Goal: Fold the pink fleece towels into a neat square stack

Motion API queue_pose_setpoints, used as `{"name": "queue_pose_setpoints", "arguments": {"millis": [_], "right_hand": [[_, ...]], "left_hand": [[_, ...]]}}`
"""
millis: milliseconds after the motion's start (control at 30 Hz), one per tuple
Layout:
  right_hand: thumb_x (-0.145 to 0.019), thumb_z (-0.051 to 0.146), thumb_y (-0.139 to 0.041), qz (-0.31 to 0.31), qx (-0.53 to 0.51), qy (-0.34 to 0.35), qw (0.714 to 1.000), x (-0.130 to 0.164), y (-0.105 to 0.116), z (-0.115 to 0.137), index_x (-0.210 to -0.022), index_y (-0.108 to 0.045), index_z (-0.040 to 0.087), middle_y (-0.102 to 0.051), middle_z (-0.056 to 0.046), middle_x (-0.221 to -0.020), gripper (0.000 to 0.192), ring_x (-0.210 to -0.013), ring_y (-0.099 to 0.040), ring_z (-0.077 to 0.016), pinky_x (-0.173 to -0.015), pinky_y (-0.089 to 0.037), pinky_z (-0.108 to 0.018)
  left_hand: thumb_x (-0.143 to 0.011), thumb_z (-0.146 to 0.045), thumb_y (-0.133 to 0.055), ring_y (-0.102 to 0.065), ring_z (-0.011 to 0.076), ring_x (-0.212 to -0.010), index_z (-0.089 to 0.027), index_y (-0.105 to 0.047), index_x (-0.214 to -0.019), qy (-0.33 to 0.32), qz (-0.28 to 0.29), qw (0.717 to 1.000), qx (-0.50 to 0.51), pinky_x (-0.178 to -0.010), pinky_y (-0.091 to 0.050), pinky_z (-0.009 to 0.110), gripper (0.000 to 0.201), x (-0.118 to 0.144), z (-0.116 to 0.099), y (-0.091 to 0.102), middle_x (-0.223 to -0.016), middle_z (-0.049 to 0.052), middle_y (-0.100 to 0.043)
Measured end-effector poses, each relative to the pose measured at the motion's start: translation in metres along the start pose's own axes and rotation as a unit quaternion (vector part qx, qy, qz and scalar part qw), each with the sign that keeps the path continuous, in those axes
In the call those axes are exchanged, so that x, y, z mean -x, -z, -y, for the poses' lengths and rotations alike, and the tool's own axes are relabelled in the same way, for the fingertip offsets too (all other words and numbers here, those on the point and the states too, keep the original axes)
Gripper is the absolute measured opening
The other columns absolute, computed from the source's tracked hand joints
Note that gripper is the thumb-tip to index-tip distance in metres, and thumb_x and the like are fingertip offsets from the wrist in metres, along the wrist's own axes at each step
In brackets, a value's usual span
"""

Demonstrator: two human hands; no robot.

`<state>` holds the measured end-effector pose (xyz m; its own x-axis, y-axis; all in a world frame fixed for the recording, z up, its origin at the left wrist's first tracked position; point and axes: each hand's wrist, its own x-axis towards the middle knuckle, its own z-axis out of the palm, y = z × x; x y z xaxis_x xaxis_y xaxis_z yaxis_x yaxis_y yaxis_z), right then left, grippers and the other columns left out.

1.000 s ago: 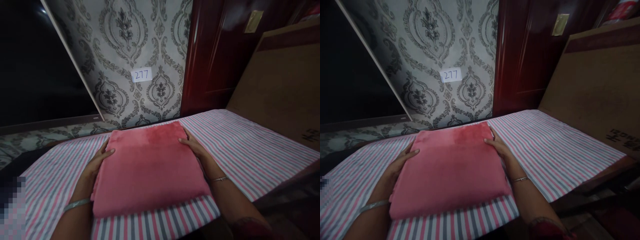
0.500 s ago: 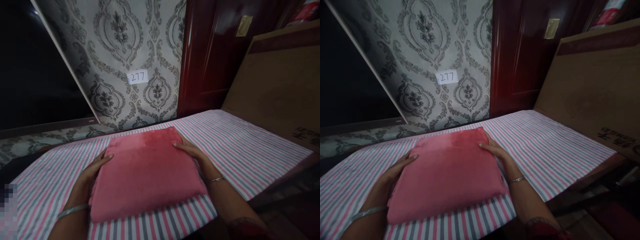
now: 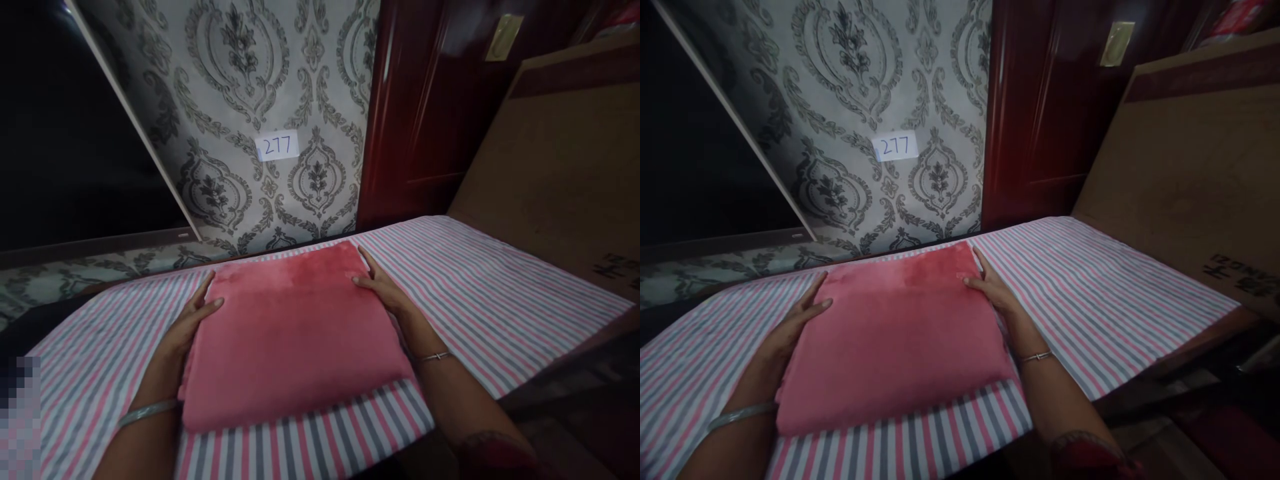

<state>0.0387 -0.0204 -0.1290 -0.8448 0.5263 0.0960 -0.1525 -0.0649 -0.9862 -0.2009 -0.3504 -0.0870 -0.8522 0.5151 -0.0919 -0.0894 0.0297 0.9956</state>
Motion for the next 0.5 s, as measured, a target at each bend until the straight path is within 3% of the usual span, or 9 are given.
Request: {"name": "queue_pose_setpoints", "arguments": {"millis": [167,233,367,500], "right_hand": [[-0.071,0.052,-0.080,-0.049,-0.016,-0.061,0.997,-0.007,0.002,-0.011,-0.161,-0.014,0.028,-0.059,-0.011,-0.142,0.114,-0.123,-0.061,-0.0365,-0.108,-0.045,-0.058],[-0.074,0.057,-0.077,-0.048,-0.016,-0.076,0.996,-0.009,0.005,-0.016,-0.160,-0.018,0.027,-0.052,-0.011,-0.149,0.109,-0.130,-0.055,-0.0346,-0.113,-0.040,-0.056],[-0.081,0.065,-0.067,-0.045,0.020,-0.063,0.997,-0.009,0.011,-0.019,-0.156,-0.030,0.033,-0.032,-0.003,-0.163,0.091,-0.149,-0.031,-0.0285,-0.123,-0.025,-0.049],[-0.076,0.061,-0.074,0.003,0.046,-0.034,0.998,-0.005,0.010,-0.012,-0.157,-0.027,0.036,-0.029,-0.001,-0.164,0.098,-0.150,-0.026,-0.0302,-0.123,-0.024,-0.051]], "left_hand": [[-0.063,-0.036,-0.088,-0.072,0.0296,-0.103,-0.031,-0.042,-0.151,0.028,-0.014,0.999,-0.007,-0.086,-0.060,0.037,0.099,-0.005,0.006,0.001,-0.135,0.013,-0.065],[-0.066,-0.038,-0.087,-0.073,0.0288,-0.102,-0.029,-0.042,-0.152,0.053,-0.027,0.998,-0.030,-0.086,-0.059,0.036,0.097,-0.008,0.008,0.004,-0.134,0.015,-0.065],[-0.066,-0.042,-0.086,-0.069,0.0291,-0.111,-0.032,-0.042,-0.152,0.061,-0.015,0.998,-0.013,-0.094,-0.056,0.039,0.097,-0.012,0.009,0.011,-0.139,0.013,-0.062],[-0.059,-0.044,-0.089,-0.059,0.0336,-0.127,-0.033,-0.048,-0.148,0.071,-0.009,0.997,-0.026,-0.104,-0.050,0.042,0.099,-0.011,0.010,0.015,-0.146,0.011,-0.056]]}}
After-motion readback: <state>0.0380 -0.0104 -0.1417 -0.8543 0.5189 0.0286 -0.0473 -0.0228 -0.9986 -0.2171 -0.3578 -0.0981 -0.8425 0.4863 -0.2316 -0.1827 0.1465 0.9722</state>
